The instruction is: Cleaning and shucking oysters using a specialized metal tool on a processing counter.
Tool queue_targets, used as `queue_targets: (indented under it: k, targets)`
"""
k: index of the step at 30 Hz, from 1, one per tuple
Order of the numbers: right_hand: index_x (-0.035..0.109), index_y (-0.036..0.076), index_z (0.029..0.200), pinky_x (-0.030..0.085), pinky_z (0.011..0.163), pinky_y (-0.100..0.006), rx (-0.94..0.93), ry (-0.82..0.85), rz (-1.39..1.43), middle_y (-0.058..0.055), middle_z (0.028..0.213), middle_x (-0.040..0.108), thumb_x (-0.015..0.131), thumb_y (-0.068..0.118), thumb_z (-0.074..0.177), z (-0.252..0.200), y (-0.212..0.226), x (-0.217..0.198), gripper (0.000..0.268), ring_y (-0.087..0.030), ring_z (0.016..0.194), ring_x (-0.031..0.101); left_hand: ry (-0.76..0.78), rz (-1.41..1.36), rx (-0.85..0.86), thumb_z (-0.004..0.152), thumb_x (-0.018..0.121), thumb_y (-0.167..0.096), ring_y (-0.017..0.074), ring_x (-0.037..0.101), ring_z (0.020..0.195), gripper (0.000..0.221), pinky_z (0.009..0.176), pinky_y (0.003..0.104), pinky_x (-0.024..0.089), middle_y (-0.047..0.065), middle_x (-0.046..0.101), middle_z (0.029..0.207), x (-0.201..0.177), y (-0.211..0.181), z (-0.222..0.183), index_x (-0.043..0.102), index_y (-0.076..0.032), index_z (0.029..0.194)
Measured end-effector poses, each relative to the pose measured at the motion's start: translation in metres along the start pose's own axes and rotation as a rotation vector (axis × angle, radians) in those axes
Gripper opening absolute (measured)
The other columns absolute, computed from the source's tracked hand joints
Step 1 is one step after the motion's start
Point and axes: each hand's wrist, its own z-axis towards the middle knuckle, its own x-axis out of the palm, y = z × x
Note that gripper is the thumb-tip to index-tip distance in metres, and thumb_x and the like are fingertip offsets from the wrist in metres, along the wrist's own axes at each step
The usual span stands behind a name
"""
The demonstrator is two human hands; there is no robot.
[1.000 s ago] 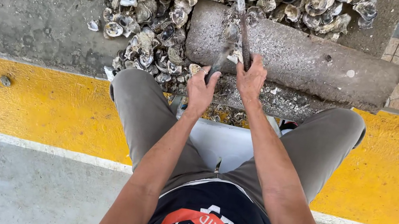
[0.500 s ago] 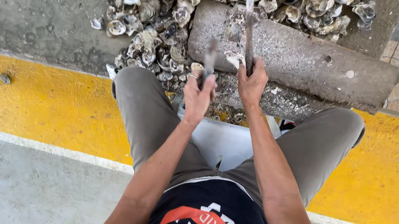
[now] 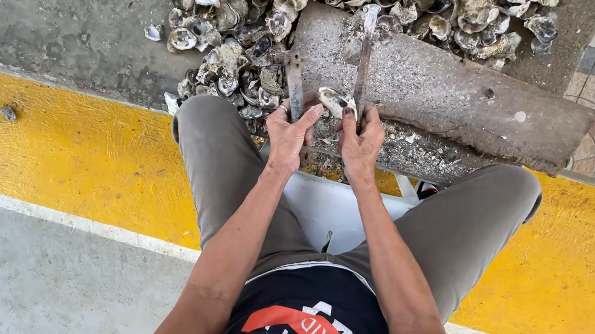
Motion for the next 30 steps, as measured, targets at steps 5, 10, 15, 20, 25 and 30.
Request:
queue_targets:
  k: [5,10,15,20,25,30]
  targets:
    - [0.053,0.003,0.099,0.036,0.042,-0.022,-0.112,0.033,-0.041,-0.003,0.073,0.067,0.063,0.015,0.105,-0.006,-0.019,0.003,0.017,-0.001,0.052,0.049,0.073,-0.03,0.031,0.087,0.08,-0.004,0.0042,0.05,0.048,0.026,0.041,0.022,0.037,-0.002,0.065,0.072,0.001,0.0,0.007,0.073,-0.001,0.113]
    - [0.056,0.004,0.101,0.032,0.039,-0.023,-0.056,0.029,0.093,-0.003,0.073,0.065,0.061,0.016,0.105,-0.013,-0.004,0.013,0.014,-0.001,0.048,0.044,0.041,0.032,0.134,0.086,0.082,-0.001,0.0059,0.054,0.05,0.023,0.043,0.022,0.04,0.001,0.069,0.075,0.001,-0.009,0.003,0.071,-0.001,0.105]
    - [0.055,0.007,0.102,0.027,0.03,-0.023,0.154,0.073,0.428,-0.006,0.07,0.062,0.06,0.025,0.103,-0.009,0.017,0.01,0.018,-0.003,0.038,0.039,0.053,0.004,0.059,0.092,0.08,-0.005,0.0056,0.054,0.049,0.018,0.04,0.021,0.037,0.004,0.071,0.073,-0.017,0.005,0.007,0.067,-0.001,0.105]
    - [0.059,0.004,0.101,0.027,0.033,-0.022,0.423,0.2,0.581,-0.006,0.073,0.062,0.063,0.021,0.101,-0.004,0.019,-0.007,0.018,-0.004,0.041,0.041,0.17,-0.029,-0.041,0.085,0.079,-0.007,0.0012,0.049,0.047,0.039,0.039,0.018,0.036,-0.005,0.073,0.083,0.006,-0.039,-0.012,0.071,-0.012,0.123]
    - [0.06,0.002,0.097,0.027,0.035,-0.02,0.605,0.311,0.659,-0.007,0.076,0.063,0.064,0.018,0.101,0.005,-0.014,-0.02,0.017,-0.002,0.043,0.038,0.276,0.173,0.014,0.083,0.086,-0.001,0.0043,0.051,0.05,0.037,0.041,0.02,0.039,0.002,0.07,0.075,0.008,-0.037,-0.007,0.074,-0.002,0.117]
    - [0.059,0.005,0.095,0.028,0.036,-0.018,0.754,0.416,0.86,-0.005,0.078,0.061,0.054,0.026,0.104,0.002,-0.031,-0.02,0.023,-0.001,0.044,0.035,0.255,0.192,0.15,0.081,0.087,-0.001,0.0069,0.062,0.058,0.031,0.052,0.022,0.051,0.002,0.069,0.076,0.023,-0.043,-0.026,0.068,0.001,0.105]
